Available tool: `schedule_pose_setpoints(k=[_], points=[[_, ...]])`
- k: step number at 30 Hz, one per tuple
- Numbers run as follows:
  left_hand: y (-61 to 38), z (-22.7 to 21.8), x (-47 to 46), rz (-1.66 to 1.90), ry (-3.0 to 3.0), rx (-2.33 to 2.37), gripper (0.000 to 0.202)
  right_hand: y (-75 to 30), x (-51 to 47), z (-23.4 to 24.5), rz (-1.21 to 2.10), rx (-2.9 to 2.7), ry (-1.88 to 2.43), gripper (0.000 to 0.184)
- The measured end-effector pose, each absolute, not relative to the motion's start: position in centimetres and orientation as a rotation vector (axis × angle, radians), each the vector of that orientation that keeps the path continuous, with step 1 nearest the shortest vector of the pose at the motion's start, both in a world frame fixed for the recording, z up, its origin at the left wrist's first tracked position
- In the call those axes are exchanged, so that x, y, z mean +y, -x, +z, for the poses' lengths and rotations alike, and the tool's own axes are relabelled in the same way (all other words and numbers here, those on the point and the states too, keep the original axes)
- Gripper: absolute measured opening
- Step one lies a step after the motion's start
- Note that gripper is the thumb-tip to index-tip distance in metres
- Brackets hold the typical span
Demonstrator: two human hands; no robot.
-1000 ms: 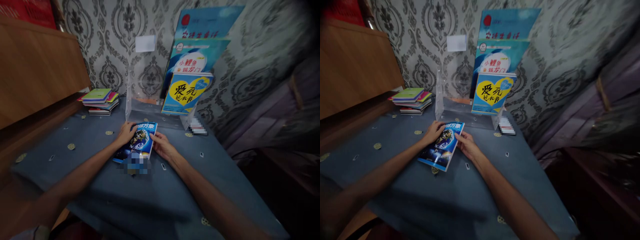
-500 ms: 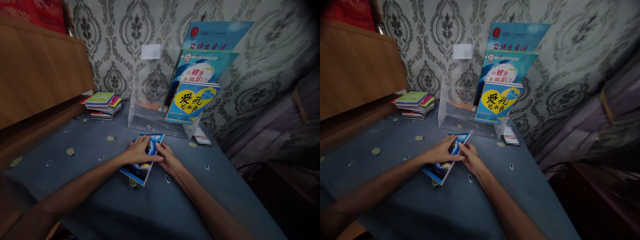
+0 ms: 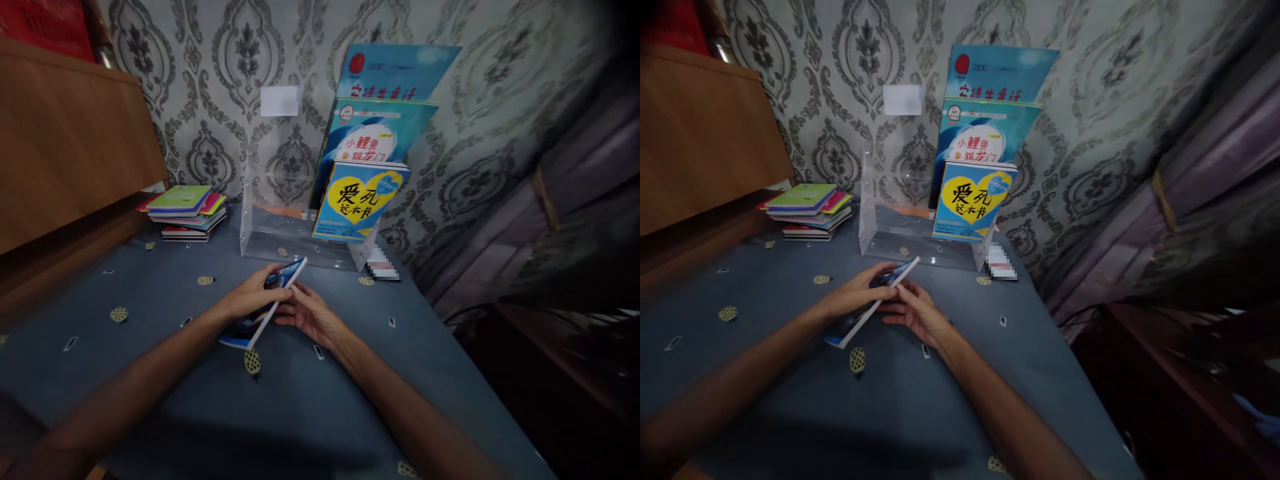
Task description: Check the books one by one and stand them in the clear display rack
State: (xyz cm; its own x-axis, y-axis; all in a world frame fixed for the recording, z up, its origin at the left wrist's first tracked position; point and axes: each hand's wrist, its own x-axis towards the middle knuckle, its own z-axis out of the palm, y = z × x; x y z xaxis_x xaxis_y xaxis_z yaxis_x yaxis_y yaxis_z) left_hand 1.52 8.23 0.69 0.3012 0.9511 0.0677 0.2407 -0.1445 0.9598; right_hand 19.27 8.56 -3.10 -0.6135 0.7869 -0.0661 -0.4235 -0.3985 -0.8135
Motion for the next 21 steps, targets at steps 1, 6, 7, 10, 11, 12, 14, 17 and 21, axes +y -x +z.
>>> schedule_pose_setpoints(k=[1,6,7,10,11,12,14,17,21], points=[[-1.4,0.7,8.4,0.939,-1.601,1.109,0.058,-19.2,8.6,-3.1,2.065,-1.027,0.573,0.043],[-1.3,1.2,8.5,0.957,-1.578,1.097,0.05,-18.8,8.6,-3.4,2.071,-1.043,0.553,0.049],[-1.3,1.5,8.4,0.952,-1.581,1.093,0.048,-18.8,8.6,-3.4,2.067,-1.041,0.547,0.051],[-1.2,2.5,8.1,0.898,-1.635,1.1,0.042,-18.8,8.6,-3.3,2.055,-1.034,0.528,0.054],[-1.2,2.9,8.0,0.878,-1.664,1.108,0.041,-18.8,8.6,-3.2,2.052,-1.033,0.523,0.055],[-1.2,3.3,7.9,0.864,-1.693,1.116,0.039,-18.9,8.6,-3.1,2.051,-1.034,0.519,0.055],[-1.2,3.8,7.7,0.852,-1.744,1.124,0.037,-19.1,8.6,-2.9,2.049,-1.032,0.513,0.054],[-1.5,3.6,7.5,0.805,-1.842,1.122,0.037,-19.3,8.9,-2.9,2.047,-1.02,0.534,0.044],[-1.5,2.7,7.2,0.59,-2.174,1.159,0.044,-19.5,9.4,-3.2,2.02,-0.985,0.656,0.034]])
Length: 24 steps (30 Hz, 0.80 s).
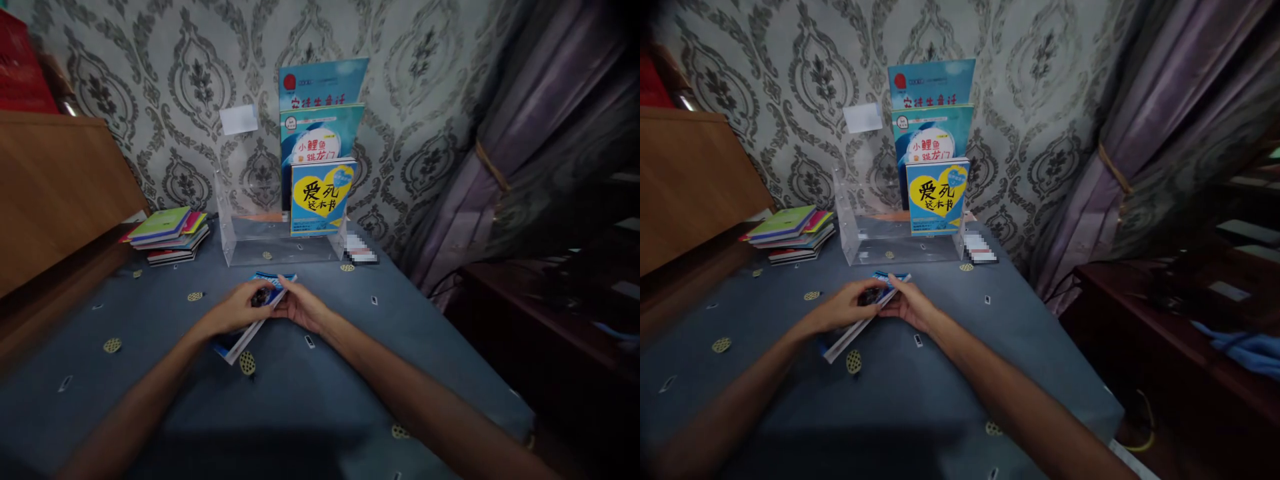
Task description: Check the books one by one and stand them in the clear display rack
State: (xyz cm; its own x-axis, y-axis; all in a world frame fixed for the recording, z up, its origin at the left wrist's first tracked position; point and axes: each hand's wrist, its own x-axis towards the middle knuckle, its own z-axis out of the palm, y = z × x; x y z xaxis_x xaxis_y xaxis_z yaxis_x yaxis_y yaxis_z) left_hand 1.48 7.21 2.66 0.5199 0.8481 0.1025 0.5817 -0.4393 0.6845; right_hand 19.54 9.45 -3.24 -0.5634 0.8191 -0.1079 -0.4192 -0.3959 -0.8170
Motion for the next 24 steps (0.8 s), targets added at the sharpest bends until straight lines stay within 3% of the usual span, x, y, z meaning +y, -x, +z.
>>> schedule_pose_setpoints(k=[6,8,13,24], points=[[-0.8,3.3,6.6,0.042,-2.509,1.176,0.048,-20.1,10.7,-3.9,1.61,-1.092,1.055,0.01],[-1.0,3.4,6.3,-0.097,-2.578,1.238,0.046,-20.4,11.2,-4.0,1.528,-1.118,1.109,0.013],[-3.0,2.0,5.7,-0.104,-2.743,1.519,0.03,-21.2,11.5,-3.6,1.511,-1.326,1.209,0.018],[-4.3,1.5,5.1,-0.173,-2.855,1.597,0.029,-22.0,11.8,-3.2,1.284,-1.53,1.261,0.014]])
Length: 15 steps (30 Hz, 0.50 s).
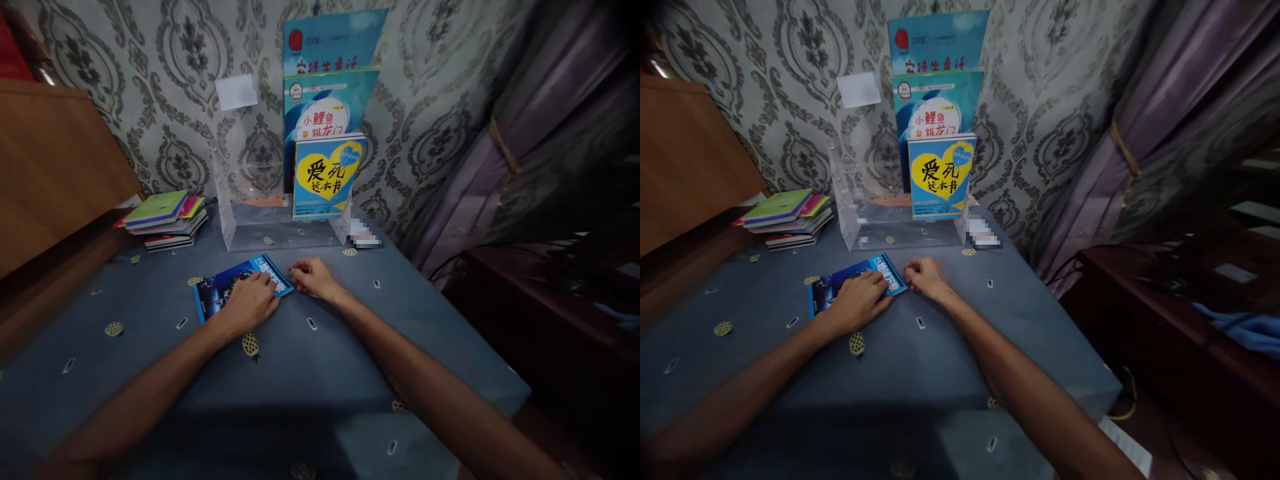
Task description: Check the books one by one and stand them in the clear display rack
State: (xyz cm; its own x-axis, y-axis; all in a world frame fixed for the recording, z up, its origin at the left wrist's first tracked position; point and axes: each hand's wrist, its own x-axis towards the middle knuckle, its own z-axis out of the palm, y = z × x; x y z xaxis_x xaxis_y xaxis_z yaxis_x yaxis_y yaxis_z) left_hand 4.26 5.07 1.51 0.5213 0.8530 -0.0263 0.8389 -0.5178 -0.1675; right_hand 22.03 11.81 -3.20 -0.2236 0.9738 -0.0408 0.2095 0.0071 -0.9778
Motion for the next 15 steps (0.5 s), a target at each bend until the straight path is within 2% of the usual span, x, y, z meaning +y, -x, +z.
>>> schedule_pose_setpoints(k=[8,15], points=[[-4.02,1.58,5.21,0.08,2.647,-1.443,0.029,-21.88,11.46,-3.07,1.249,-1.493,1.07,0.023],[-4.26,1.81,5.17,0.101,2.633,-1.439,0.032,-22.02,11.5,-3.06,1.215,-1.495,1.074,0.028]])
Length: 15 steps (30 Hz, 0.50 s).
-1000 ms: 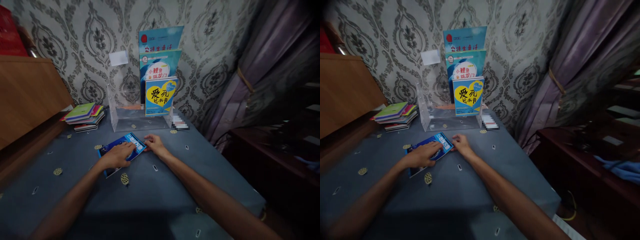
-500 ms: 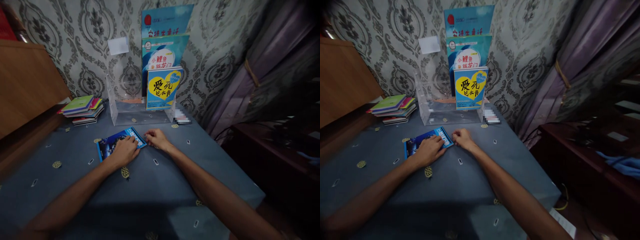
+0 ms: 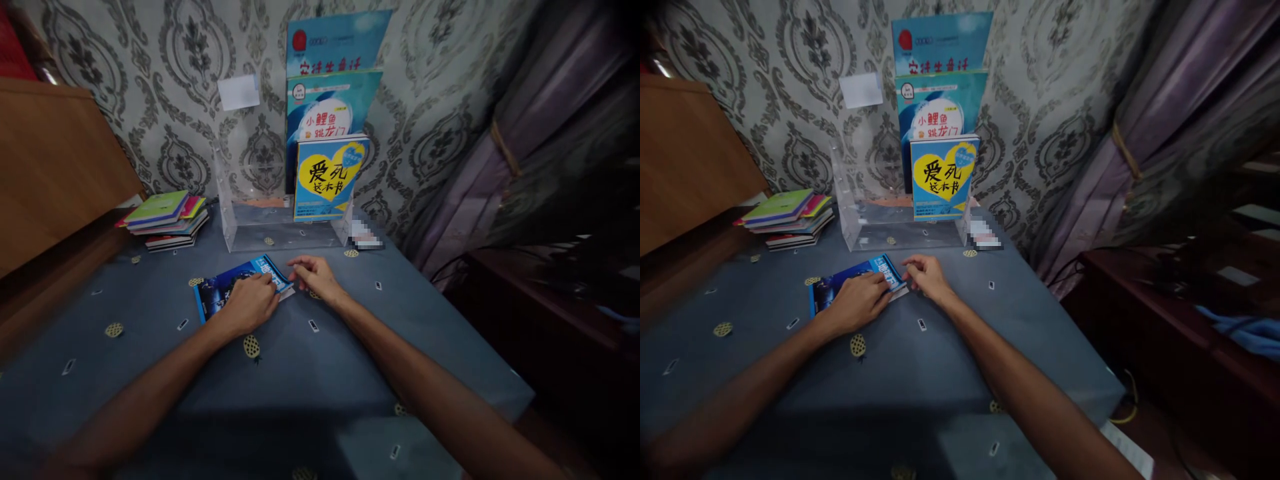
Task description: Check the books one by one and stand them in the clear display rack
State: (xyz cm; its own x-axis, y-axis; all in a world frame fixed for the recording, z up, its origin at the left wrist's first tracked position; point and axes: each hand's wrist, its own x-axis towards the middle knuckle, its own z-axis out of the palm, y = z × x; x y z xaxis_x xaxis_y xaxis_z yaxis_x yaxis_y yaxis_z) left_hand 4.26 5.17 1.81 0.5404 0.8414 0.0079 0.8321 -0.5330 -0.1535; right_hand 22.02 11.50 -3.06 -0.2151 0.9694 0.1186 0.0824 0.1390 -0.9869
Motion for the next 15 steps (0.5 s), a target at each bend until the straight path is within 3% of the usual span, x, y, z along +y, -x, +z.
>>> schedule_pose_setpoints(k=[15], points=[[-4.34,2.02,4.92,0.168,2.633,-1.411,0.035,-22.11,11.6,-3.23,1.251,-1.516,1.087,0.023]])
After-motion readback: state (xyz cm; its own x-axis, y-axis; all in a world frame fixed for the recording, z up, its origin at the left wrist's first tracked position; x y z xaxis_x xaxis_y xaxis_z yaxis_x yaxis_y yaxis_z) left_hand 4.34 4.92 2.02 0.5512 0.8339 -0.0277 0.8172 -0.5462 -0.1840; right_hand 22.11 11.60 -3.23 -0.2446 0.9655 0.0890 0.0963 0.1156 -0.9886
